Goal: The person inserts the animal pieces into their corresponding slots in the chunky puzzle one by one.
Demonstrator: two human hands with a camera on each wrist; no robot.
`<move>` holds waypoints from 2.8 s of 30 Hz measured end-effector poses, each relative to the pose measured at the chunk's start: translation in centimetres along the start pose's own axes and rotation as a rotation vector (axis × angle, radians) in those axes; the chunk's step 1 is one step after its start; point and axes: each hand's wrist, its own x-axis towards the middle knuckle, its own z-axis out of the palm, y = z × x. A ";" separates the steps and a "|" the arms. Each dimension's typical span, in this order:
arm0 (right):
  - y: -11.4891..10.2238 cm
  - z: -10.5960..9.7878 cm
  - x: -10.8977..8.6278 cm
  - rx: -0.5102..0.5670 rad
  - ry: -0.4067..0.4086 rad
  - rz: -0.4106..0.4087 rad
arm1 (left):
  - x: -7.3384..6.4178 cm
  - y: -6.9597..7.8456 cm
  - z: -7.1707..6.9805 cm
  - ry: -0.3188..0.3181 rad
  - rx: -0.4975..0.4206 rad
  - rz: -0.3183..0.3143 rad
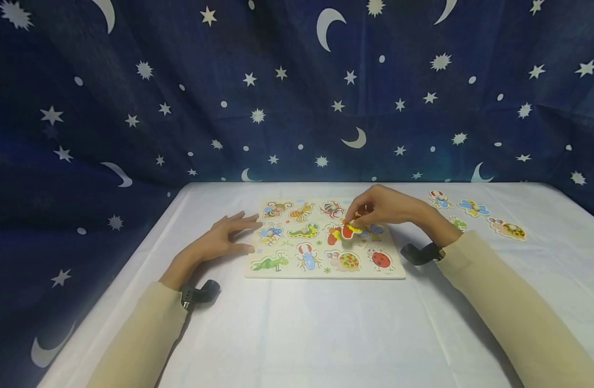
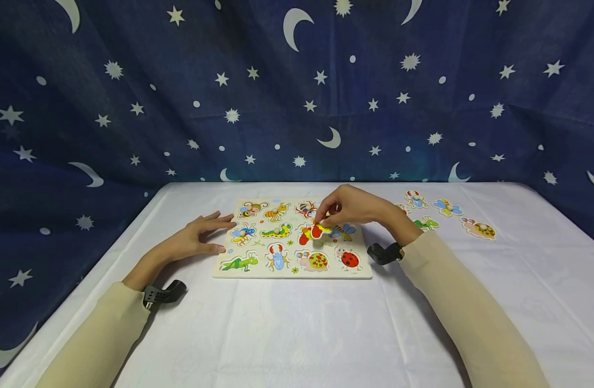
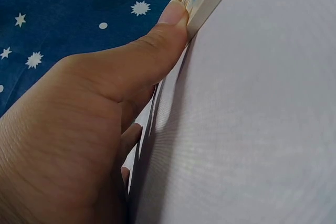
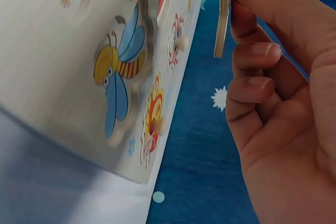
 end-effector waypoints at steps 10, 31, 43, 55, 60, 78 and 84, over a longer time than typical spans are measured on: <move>-0.4 1.1 1.7 0.066 -0.013 0.028 | 0.0 0.0 0.0 -0.005 -0.001 0.005; 0.6 2.6 3.4 0.037 -0.066 0.051 | 0.0 0.1 0.1 -0.010 -0.004 -0.029; 0.8 2.6 3.5 0.024 -0.080 0.068 | 0.1 -0.1 0.0 -0.004 0.003 -0.007; 0.5 2.7 3.6 0.010 -0.077 0.064 | 0.0 -0.1 -0.1 -0.007 -0.007 -0.010; 0.6 2.8 3.6 0.019 -0.083 0.085 | 0.0 -0.2 0.0 0.002 -0.010 0.002; 1.1 1.9 1.8 -0.018 -0.002 0.084 | 0.0 0.0 0.0 -0.008 -0.007 0.009; 2.1 1.0 -0.4 -0.022 0.066 0.139 | 0.0 0.1 0.0 -0.014 -0.007 -0.004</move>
